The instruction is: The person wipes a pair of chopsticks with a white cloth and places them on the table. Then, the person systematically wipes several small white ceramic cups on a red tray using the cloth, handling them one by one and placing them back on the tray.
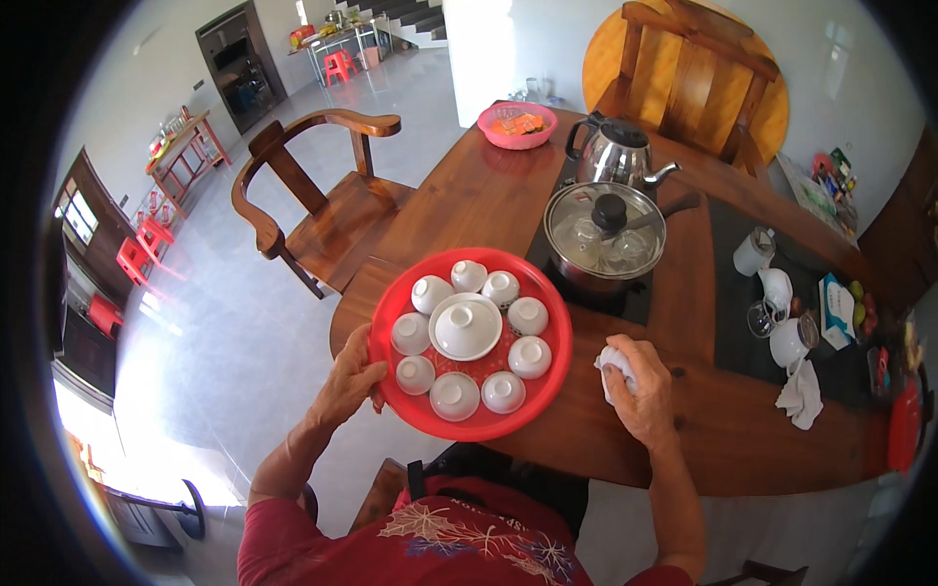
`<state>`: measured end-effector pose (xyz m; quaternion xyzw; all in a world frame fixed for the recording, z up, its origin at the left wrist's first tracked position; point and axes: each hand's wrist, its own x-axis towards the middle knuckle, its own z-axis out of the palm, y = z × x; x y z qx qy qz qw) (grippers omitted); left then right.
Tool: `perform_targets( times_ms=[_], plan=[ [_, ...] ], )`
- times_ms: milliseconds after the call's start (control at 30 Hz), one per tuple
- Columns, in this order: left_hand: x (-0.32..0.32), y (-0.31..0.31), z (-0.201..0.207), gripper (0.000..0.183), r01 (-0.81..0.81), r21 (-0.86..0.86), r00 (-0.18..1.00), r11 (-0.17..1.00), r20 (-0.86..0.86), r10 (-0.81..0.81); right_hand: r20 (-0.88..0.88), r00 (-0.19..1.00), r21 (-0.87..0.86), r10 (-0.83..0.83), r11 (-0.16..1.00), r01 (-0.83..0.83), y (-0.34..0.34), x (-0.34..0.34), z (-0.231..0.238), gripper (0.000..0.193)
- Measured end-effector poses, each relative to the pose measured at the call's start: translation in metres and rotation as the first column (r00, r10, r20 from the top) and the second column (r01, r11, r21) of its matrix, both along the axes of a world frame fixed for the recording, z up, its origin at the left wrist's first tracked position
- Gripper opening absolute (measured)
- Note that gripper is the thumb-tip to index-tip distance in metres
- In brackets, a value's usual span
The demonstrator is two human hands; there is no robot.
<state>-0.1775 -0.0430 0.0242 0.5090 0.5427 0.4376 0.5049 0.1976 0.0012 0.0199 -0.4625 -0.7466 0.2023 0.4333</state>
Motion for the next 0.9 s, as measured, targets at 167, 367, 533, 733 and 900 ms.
perform_targets(
  times_ms=[167, 367, 533, 733, 900],
  plan=[
    [0.018, -0.006, 0.005, 0.056, 0.06, -0.028, 0.998, 0.998, 0.017, -0.059, 0.171, 0.972, 0.158, -0.163, 0.978, 0.136, 0.002, 0.007, 0.003, 0.028],
    [0.031, 0.001, -0.006, 0.057, 0.108, 0.017, 0.99, 0.994, 0.093, -0.109, 0.434, 0.863, 0.042, -0.257, 0.963, 0.266, 0.001, 0.028, -0.004, 0.034],
    [0.034, -0.002, -0.006, 0.057, 0.074, 0.031, 0.995, 0.997, 0.062, -0.076, 0.478, 0.808, 0.336, -0.346, 0.921, 0.196, -0.011, -0.019, 0.053, 0.064],
    [0.036, 0.001, -0.005, 0.056, 0.074, 0.045, 0.997, 0.996, 0.019, -0.075, 0.547, 0.835, 0.098, 0.065, 0.985, -0.141, 0.006, -0.092, 0.045, 0.074],
    [0.038, 0.0, -0.004, 0.057, 0.068, 0.043, 0.995, 0.997, 0.064, -0.071, 0.487, 0.871, 0.039, 0.07, 0.994, -0.101, 0.018, -0.118, 0.016, 0.069]
  ],
)
